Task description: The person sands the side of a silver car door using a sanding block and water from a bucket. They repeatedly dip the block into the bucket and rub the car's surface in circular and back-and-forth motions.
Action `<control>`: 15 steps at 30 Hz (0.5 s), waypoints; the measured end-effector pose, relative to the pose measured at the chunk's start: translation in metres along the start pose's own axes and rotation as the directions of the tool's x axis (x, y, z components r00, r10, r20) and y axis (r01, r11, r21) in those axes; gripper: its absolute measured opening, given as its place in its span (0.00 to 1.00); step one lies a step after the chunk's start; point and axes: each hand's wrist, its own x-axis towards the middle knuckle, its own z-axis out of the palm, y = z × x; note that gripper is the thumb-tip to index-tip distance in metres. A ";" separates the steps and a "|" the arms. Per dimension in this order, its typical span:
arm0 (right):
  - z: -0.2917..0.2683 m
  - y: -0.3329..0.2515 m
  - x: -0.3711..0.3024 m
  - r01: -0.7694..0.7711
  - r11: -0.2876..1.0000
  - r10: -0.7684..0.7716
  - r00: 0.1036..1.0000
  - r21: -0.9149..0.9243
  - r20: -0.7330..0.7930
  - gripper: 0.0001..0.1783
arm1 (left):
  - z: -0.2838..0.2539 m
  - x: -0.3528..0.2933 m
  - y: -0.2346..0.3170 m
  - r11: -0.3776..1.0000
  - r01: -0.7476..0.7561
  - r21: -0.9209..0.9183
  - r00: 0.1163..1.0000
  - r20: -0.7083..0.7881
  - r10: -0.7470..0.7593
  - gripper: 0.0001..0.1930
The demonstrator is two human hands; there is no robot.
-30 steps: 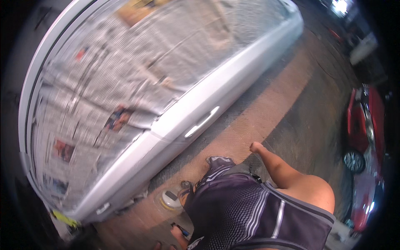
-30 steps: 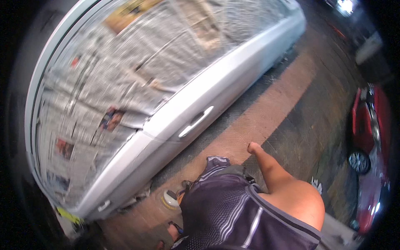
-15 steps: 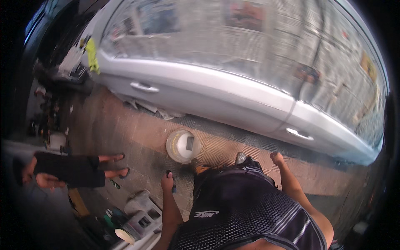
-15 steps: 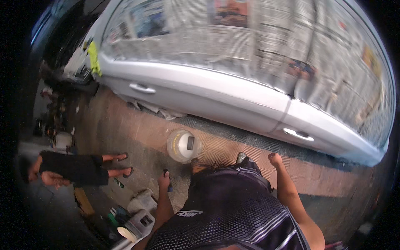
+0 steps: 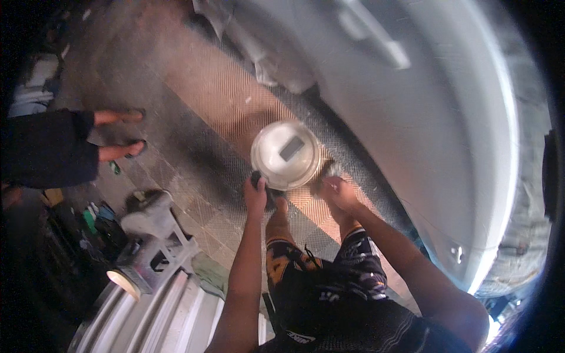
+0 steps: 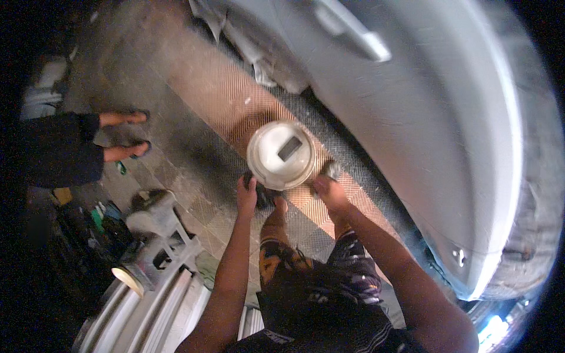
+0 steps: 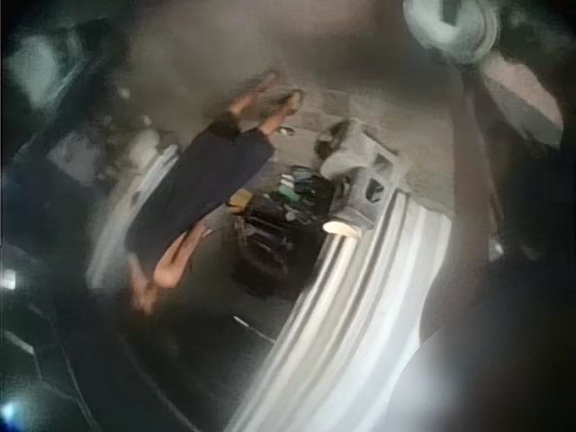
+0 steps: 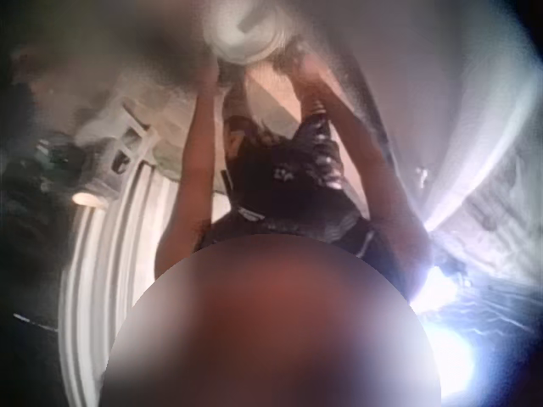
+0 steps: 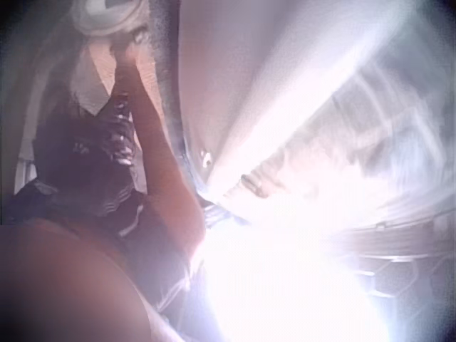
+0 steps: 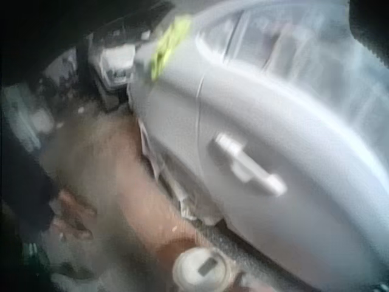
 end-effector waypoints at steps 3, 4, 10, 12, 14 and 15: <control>0.085 0.005 0.130 -0.002 0.999 0.009 0.991 -0.049 0.135 0.17 | 0.077 0.083 -0.070 0.992 0.101 0.072 0.994 0.040 -0.104 0.31; 0.113 0.033 0.173 0.000 0.998 0.006 0.995 -0.064 0.099 0.16 | 0.115 0.114 -0.085 0.989 0.128 0.080 0.990 0.053 -0.133 0.31; 0.250 0.130 0.356 0.311 0.873 -0.397 0.901 -0.375 -0.177 0.15 | 0.242 0.242 -0.151 0.924 0.109 0.368 0.976 -0.215 -0.030 0.30; 0.265 0.161 0.373 0.348 0.668 -0.306 0.934 -0.658 0.183 0.19 | 0.263 0.253 -0.166 0.840 0.203 0.502 0.975 -0.181 -0.128 0.30; 0.309 0.135 0.357 -0.009 0.926 0.105 0.967 -0.379 0.234 0.21 | 0.229 0.265 -0.222 0.675 0.120 0.728 0.976 0.038 -0.214 0.29; 0.299 0.163 0.359 0.027 0.905 0.074 0.972 -0.424 0.222 0.22 | 0.244 0.258 -0.201 0.706 0.116 0.698 0.964 0.093 -0.249 0.29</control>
